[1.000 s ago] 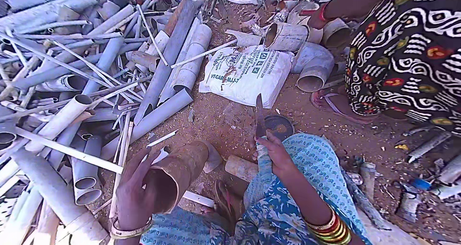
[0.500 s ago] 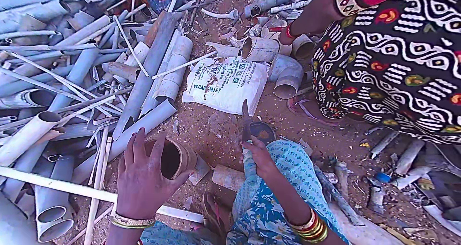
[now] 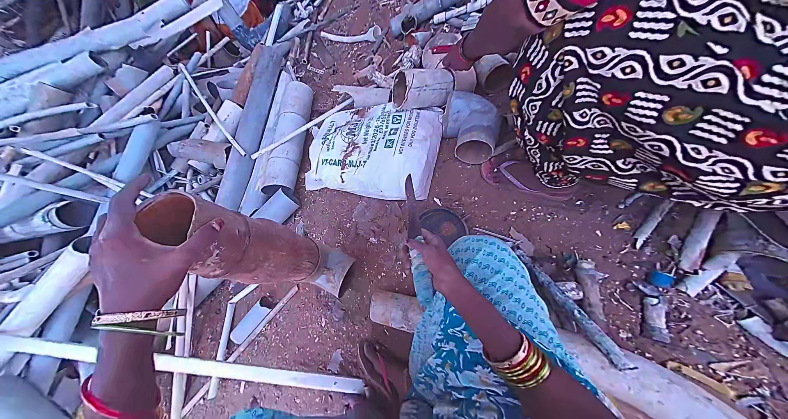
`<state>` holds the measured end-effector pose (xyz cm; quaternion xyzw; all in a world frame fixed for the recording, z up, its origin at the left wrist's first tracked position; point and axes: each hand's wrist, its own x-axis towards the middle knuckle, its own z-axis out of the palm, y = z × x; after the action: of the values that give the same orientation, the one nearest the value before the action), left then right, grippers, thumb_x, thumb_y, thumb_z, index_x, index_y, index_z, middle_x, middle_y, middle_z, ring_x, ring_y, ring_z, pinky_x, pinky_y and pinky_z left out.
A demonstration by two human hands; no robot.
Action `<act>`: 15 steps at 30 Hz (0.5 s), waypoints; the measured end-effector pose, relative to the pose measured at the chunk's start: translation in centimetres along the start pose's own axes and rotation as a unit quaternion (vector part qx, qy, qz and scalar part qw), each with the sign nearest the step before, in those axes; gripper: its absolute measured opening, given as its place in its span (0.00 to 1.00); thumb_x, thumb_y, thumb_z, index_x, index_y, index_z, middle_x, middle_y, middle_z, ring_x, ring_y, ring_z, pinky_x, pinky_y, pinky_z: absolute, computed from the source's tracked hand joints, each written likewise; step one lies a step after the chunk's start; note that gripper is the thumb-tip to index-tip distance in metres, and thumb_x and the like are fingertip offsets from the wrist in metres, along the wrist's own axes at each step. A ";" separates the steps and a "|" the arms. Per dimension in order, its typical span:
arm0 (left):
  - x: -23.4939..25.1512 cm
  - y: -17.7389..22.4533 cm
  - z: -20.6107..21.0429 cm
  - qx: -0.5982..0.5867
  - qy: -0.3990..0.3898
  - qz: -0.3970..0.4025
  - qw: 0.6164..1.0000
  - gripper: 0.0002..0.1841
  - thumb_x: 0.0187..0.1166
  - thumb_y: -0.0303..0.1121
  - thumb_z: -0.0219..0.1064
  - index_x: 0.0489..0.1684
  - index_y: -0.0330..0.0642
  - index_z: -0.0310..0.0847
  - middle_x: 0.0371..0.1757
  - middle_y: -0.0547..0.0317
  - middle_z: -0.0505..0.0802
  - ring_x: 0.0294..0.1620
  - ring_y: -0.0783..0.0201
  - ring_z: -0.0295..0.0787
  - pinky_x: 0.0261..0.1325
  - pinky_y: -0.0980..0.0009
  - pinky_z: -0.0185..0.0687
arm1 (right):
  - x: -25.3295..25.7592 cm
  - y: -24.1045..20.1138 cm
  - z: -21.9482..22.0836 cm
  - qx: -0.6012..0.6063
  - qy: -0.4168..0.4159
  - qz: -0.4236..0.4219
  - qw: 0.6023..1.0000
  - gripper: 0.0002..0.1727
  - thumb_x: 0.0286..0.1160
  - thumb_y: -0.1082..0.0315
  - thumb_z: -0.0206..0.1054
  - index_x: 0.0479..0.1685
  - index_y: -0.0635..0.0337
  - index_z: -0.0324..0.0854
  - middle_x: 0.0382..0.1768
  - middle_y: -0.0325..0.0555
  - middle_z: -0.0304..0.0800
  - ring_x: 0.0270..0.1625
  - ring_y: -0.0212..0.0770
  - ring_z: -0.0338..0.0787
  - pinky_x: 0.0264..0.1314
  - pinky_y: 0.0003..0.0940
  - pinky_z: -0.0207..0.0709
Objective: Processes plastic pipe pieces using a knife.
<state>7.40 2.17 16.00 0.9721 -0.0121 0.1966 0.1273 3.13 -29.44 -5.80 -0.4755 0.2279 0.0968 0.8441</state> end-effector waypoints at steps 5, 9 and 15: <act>-1.6 0.0 0.5 0.054 -0.055 0.007 0.997 0.54 0.57 0.66 0.71 0.89 0.48 0.63 0.78 0.25 0.74 0.78 0.25 0.69 0.71 0.25 0.60 | -0.7 0.8 -0.4 -0.052 -0.016 -0.003 0.999 0.13 0.92 0.69 0.50 0.64 0.57 0.75 0.28 0.40 0.80 0.20 0.30 0.79 0.22 0.23 0.78; -2.7 -3.8 7.2 -0.014 -0.044 -0.034 0.998 0.52 0.70 0.61 0.66 0.94 0.41 0.50 0.85 0.21 0.64 0.86 0.24 0.55 0.83 0.31 0.47 | -2.4 1.0 -1.7 -0.075 -0.024 -0.026 0.997 0.13 0.93 0.64 0.48 0.65 0.49 0.75 0.29 0.37 0.83 0.17 0.27 0.78 0.19 0.21 0.76; -6.0 -6.6 6.4 -0.026 -0.074 -0.210 0.974 0.50 0.79 0.66 0.59 0.97 0.47 0.42 0.90 0.28 0.59 0.89 0.26 0.51 0.84 0.30 0.48 | -4.4 1.1 -0.6 -0.085 -0.052 -0.029 0.995 0.12 0.93 0.64 0.48 0.62 0.48 0.76 0.28 0.36 0.84 0.17 0.27 0.79 0.19 0.20 0.77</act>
<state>4.76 6.83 6.41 0.9612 0.1782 0.0921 0.1895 -1.31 -29.09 -4.82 -0.5465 0.1606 0.1158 0.8137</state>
